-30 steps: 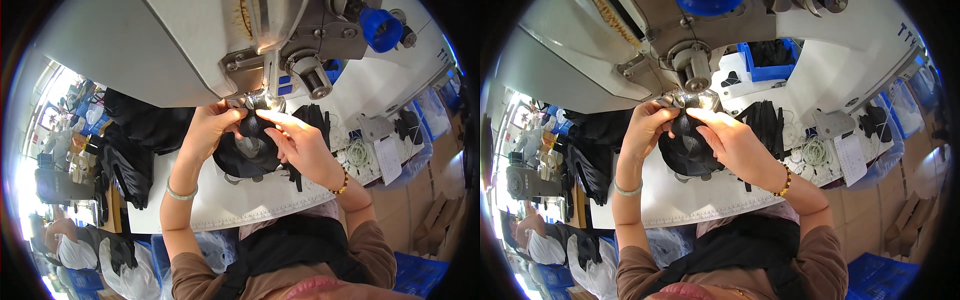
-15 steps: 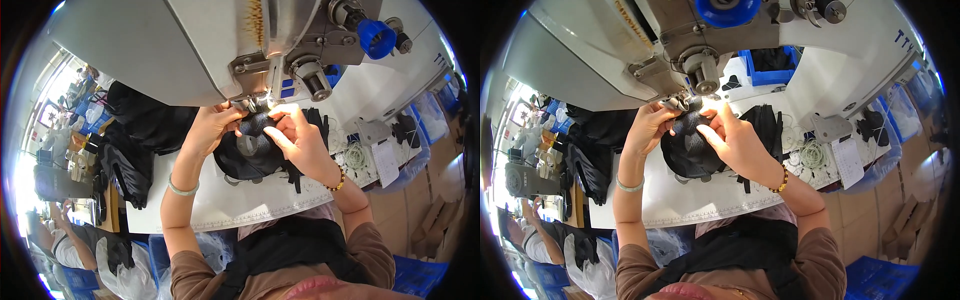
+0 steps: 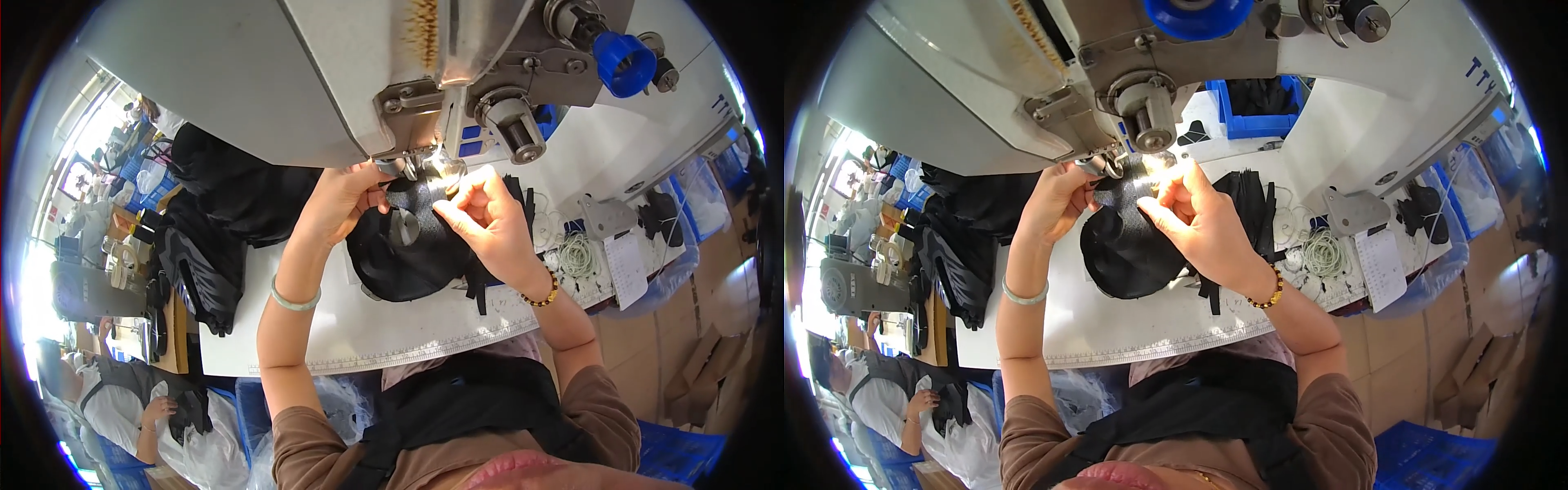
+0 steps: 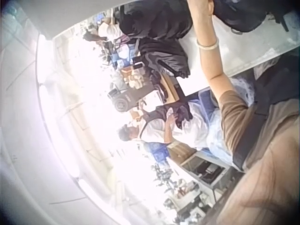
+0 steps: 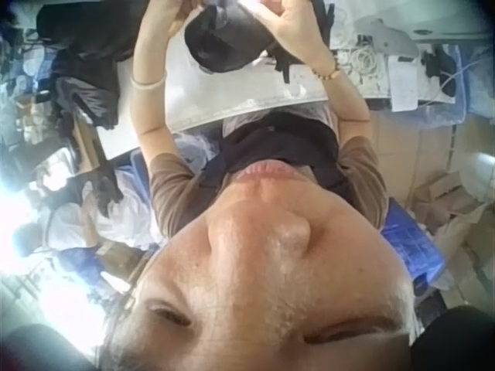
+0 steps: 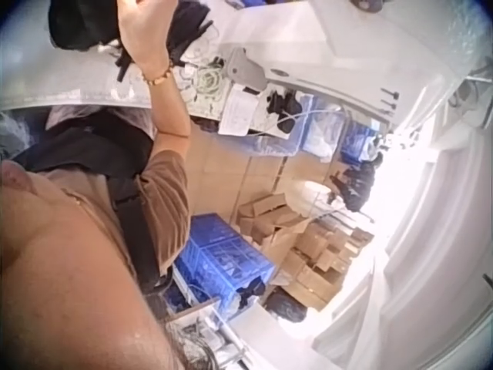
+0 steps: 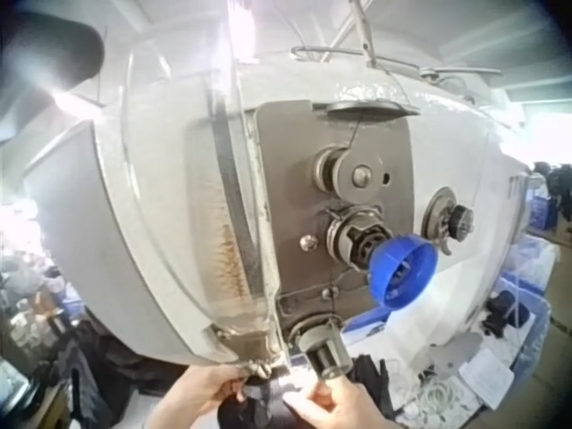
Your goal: Manually aligning and preparing small black leather components for stitching on an industrial sewing machine.
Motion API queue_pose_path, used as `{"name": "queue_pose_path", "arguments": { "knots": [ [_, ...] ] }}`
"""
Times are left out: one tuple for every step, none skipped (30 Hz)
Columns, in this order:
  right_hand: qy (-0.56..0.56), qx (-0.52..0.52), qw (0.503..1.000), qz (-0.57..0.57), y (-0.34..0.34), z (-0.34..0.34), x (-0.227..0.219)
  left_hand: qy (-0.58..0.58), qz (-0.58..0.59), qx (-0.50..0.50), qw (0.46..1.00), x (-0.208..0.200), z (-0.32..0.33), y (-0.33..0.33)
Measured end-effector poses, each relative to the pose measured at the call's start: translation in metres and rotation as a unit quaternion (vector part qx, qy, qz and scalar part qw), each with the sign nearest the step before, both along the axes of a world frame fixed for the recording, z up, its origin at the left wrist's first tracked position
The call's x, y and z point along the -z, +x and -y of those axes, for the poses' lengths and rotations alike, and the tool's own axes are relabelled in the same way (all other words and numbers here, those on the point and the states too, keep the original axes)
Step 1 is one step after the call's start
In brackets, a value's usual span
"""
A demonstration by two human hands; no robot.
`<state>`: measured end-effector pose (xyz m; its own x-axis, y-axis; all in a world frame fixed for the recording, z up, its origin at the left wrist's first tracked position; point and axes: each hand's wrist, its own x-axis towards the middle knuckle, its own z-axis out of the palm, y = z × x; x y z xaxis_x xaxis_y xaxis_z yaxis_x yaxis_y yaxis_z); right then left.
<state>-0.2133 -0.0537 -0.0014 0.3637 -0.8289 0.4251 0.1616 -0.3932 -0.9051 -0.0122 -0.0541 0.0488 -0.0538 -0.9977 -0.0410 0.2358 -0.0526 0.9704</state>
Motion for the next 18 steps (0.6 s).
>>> {"name": "queue_pose_path", "arguments": {
  "knots": [
    [0.001, 0.0, 1.0, 0.0, -0.001, 0.0, -0.001, -0.001, 0.014, 0.008, 1.0, 0.0, -0.001, -0.001],
    [-0.004, -0.014, 1.0, -0.012, -0.003, 0.0, -0.004, 0.0, 0.015, 0.008, 1.0, 0.001, -0.002, 0.0],
    [-0.009, -0.029, 0.999, -0.025, -0.004, -0.001, -0.006, -0.005, 0.022, 0.013, 1.0, 0.002, -0.002, 0.002],
    [-0.009, -0.029, 0.999, -0.025, -0.006, -0.002, -0.007, -0.01, 0.029, 0.018, 0.999, 0.003, -0.002, 0.003],
    [-0.002, -0.047, 0.998, -0.036, -0.007, -0.004, -0.009, -0.01, 0.029, 0.018, 0.999, 0.004, -0.004, 0.003],
    [0.003, -0.065, 0.997, -0.047, -0.009, -0.005, -0.01, -0.005, 0.026, 0.022, 0.999, 0.004, -0.005, 0.003],
    [0.003, -0.065, 0.997, -0.046, -0.009, -0.004, -0.01, 0.0, 0.024, 0.027, 0.999, 0.004, -0.006, 0.003],
    [0.004, -0.065, 0.997, -0.048, -0.01, -0.004, -0.01, 0.0, 0.025, 0.027, 0.999, 0.004, -0.005, 0.003],
    [0.005, -0.065, 0.997, -0.05, -0.01, -0.004, -0.01, 0.007, 0.026, 0.034, 0.999, 0.004, -0.004, 0.005],
    [0.004, -0.065, 0.997, -0.049, -0.01, -0.004, -0.01, 0.014, 0.027, 0.042, 0.999, 0.004, -0.003, 0.006],
    [0.003, -0.057, 0.997, -0.049, -0.01, -0.004, -0.012, 0.014, 0.029, 0.041, 0.999, 0.004, -0.002, 0.006],
    [0.003, -0.047, 0.998, -0.048, -0.009, -0.004, -0.013, 0.011, 0.021, 0.034, 0.999, 0.005, -0.002, 0.006],
    [0.003, -0.046, 0.998, -0.047, -0.009, -0.004, -0.013, 0.009, 0.014, 0.027, 1.0, 0.005, -0.001, 0.005],
    [-0.013, -0.027, 0.999, -0.044, -0.008, -0.004, -0.014, 0.009, 0.015, 0.027, 0.999, 0.005, -0.001, 0.004],
    [-0.029, -0.008, 0.999, -0.042, -0.008, -0.004, -0.015, 0.004, 0.011, 0.018, 1.0, 0.005, -0.002, 0.001],
    [-0.029, -0.007, 0.999, -0.041, -0.008, -0.002, -0.011, -0.002, 0.007, 0.009, 1.0, 0.005, -0.002, -0.001],
    [-0.049, 0.012, 0.999, -0.021, -0.008, 0.001, -0.005, -0.002, 0.008, 0.01, 1.0, 0.005, -0.002, -0.001],
    [-0.068, 0.029, 0.997, -0.001, -0.007, 0.002, -0.002, -0.007, 0.0, 0.02, 1.0, 0.007, -0.002, 0.001]
  ]
}}
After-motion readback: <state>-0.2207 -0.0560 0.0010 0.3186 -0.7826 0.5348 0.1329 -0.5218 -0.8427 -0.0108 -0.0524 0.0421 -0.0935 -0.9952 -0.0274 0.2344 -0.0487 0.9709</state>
